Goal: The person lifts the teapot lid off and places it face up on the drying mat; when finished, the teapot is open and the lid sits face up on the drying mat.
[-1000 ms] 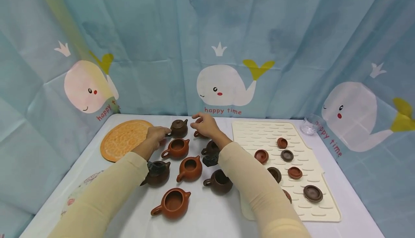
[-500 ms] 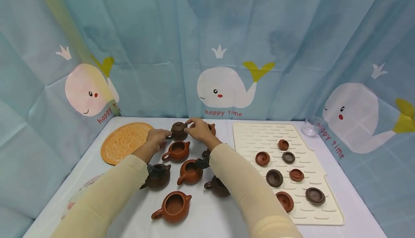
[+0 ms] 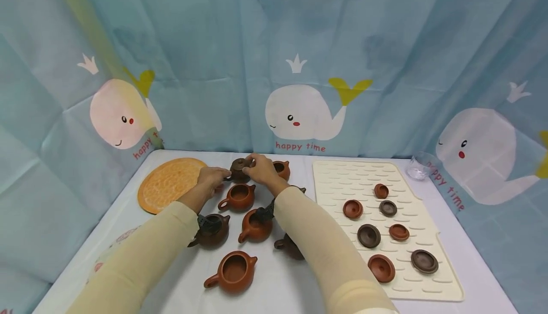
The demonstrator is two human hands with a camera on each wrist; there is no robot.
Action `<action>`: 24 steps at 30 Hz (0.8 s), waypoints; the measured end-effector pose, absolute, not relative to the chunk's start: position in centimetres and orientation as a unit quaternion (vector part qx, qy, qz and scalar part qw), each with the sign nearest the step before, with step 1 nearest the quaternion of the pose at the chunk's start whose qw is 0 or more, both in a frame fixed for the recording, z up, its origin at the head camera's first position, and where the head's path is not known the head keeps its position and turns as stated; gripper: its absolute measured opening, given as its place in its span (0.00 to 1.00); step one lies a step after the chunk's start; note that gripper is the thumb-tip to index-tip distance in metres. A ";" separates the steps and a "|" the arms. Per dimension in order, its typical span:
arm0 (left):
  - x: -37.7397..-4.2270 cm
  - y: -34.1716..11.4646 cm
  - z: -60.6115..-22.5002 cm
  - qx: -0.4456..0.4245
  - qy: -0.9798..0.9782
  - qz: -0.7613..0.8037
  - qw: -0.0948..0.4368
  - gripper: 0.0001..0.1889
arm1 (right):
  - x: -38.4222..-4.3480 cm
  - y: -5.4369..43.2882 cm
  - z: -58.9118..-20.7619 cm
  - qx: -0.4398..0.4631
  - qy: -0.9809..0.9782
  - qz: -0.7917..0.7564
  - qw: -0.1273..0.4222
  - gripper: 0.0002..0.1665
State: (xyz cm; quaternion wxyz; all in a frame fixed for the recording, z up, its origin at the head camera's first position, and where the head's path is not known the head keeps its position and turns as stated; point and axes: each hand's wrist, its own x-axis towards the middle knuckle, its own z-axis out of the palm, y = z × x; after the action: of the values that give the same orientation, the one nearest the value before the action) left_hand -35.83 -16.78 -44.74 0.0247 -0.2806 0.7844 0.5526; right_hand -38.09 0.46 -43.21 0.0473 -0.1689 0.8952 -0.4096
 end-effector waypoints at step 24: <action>-35.7 -17.0 -44.6 -0.268 0.793 0.546 0.015 0.09 | -39.3 -2.1 -43.7 -0.124 0.911 -0.392 0.025 0.19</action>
State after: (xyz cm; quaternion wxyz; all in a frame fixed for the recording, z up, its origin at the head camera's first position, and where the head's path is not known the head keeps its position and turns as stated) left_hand -35.66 -17.03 -44.57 0.0154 -0.2680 0.7934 0.5463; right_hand -39.30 -2.09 -43.69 0.0253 -0.1242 0.9112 -0.3919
